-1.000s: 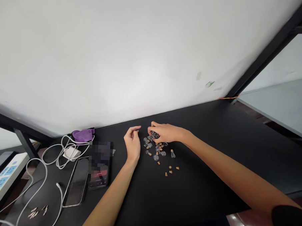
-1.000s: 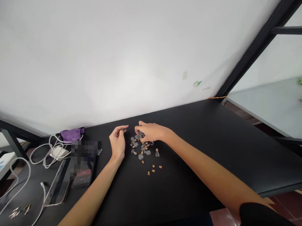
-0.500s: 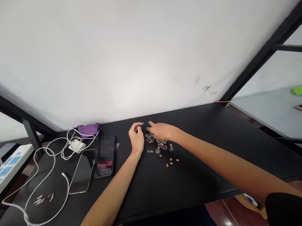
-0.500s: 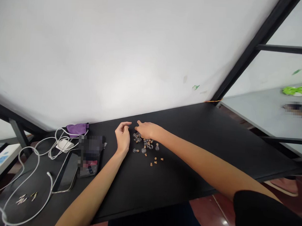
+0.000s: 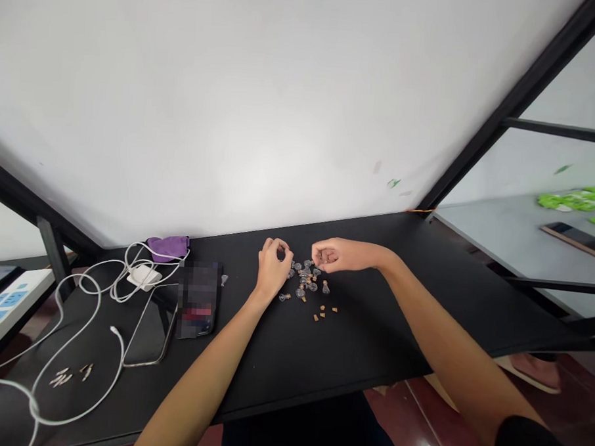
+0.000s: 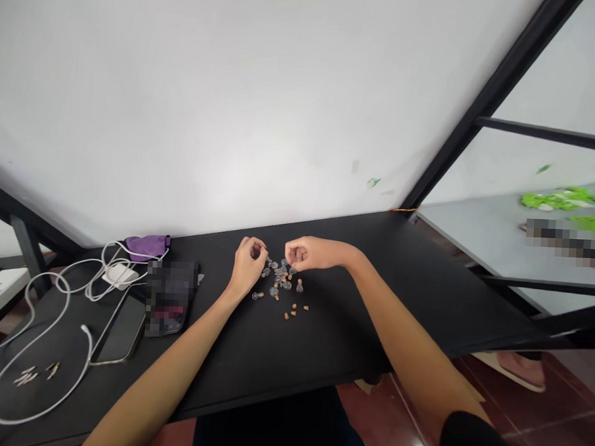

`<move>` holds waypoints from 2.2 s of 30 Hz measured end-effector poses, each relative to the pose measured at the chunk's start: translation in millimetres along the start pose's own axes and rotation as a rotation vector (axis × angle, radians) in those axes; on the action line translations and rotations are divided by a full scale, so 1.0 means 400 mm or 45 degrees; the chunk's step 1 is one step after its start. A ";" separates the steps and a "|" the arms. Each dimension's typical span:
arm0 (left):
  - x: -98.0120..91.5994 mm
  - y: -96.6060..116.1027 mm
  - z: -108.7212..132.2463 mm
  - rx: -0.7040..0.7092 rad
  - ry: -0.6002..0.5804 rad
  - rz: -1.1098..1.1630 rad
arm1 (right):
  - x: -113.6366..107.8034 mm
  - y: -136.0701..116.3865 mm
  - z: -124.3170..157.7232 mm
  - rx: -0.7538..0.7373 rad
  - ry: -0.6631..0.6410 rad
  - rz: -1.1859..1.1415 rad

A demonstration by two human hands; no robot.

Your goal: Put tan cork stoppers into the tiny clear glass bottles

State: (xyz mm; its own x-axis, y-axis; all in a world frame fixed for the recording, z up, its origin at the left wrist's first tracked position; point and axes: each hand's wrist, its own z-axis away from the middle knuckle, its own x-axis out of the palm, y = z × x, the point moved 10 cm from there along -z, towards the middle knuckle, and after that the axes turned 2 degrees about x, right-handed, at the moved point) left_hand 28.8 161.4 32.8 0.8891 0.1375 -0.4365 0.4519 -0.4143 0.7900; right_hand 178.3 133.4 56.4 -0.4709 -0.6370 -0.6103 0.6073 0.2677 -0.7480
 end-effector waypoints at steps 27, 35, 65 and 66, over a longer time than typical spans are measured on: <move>0.123 0.082 0.044 0.547 -0.609 -0.494 | 0.055 0.185 0.035 0.008 -0.172 -0.436; 0.152 0.097 0.049 0.698 -0.747 -0.766 | 0.059 0.180 0.039 0.080 -0.189 -0.515; 0.073 0.233 0.296 0.974 -0.857 -0.261 | 0.071 0.098 -0.001 -0.049 0.120 -0.089; 0.073 0.223 0.288 0.953 -0.841 -0.241 | 0.069 0.098 -0.002 -0.056 0.141 -0.088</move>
State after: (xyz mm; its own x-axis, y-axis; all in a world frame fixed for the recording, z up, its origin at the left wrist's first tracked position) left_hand 86.7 24.7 41.1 0.4872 -0.1714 -0.8563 0.2185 -0.9254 0.3095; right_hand 188.5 126.9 10.0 -0.5802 -0.5718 -0.5800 0.5434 0.2587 -0.7986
